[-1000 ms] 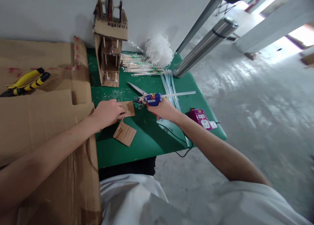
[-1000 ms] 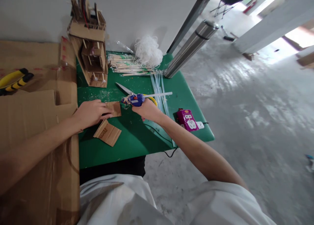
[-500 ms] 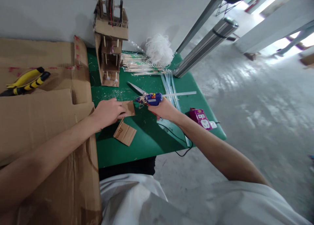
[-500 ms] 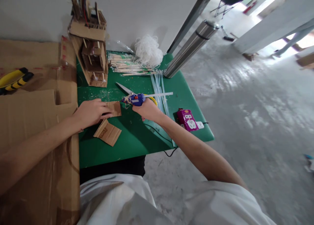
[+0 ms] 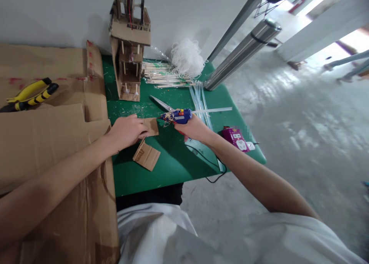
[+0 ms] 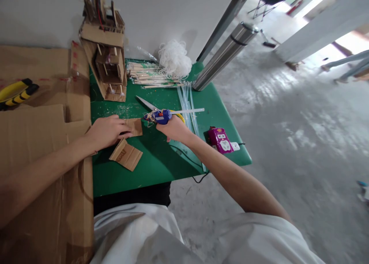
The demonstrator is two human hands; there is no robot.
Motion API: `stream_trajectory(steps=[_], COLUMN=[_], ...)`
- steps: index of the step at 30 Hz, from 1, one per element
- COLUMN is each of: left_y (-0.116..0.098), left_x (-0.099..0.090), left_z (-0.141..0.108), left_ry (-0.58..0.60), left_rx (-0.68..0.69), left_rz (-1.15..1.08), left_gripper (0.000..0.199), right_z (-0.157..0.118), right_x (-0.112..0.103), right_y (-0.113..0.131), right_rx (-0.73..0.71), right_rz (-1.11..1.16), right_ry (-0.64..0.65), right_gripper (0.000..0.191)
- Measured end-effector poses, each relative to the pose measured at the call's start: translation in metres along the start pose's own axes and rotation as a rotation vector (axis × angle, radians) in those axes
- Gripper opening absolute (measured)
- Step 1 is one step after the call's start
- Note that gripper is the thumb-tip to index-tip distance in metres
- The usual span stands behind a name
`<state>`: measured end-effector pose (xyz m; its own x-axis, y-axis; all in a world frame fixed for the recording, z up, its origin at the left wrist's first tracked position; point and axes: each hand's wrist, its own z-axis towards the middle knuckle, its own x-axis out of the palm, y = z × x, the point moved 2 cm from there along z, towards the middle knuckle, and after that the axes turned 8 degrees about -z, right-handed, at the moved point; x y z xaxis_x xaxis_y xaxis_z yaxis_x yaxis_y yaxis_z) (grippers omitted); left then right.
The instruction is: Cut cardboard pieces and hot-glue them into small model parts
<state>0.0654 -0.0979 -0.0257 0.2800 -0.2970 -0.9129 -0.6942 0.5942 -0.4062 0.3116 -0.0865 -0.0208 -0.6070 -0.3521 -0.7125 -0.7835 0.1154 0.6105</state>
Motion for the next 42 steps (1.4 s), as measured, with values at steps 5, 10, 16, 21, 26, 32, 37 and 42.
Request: stream_trajectory(steps=[5,10,16,21,26,32,37,42], left_y=[0.003,0.002,0.003,0.003,0.001,-0.001,-0.002,-0.003], left_x=[0.002,0.003,0.004,0.003,0.000,-0.002,-0.003,-0.003], left_z=[0.000,0.001,0.001,-0.001,-0.003,-0.003,-0.003,-0.003], left_ry=[-0.025,-0.053,-0.072,-0.057,-0.061,-0.066,-0.053,-0.051], left_rx=[0.027,0.069,0.086,0.056,0.026,0.021,0.025,0.029], left_rz=[0.003,0.020,0.063,0.093,0.097,0.073,0.068,0.066], left_gripper=[0.027,0.026,0.024,0.025,0.027,0.028,0.029,0.027], right_z=[-0.003,-0.003,-0.002,-0.005,-0.006,-0.007,-0.009,-0.007], right_x=[0.000,0.000,0.000,0.000,0.000,-0.001,-0.001,-0.003], right_y=[0.003,0.004,0.001,0.000,-0.001,-0.005,-0.005,-0.011], right_rx=[0.106,0.094,0.079,0.091,0.050,-0.028,-0.110,-0.189], right_rz=[-0.024,-0.050,-0.041,-0.037,-0.052,-0.038,-0.101,-0.230], right_ry=[-0.025,-0.019,-0.023,-0.020,-0.003,-0.001,-0.010,0.038], right_gripper=[0.014,0.012,0.017,0.012,0.012,0.009,0.008,0.009])
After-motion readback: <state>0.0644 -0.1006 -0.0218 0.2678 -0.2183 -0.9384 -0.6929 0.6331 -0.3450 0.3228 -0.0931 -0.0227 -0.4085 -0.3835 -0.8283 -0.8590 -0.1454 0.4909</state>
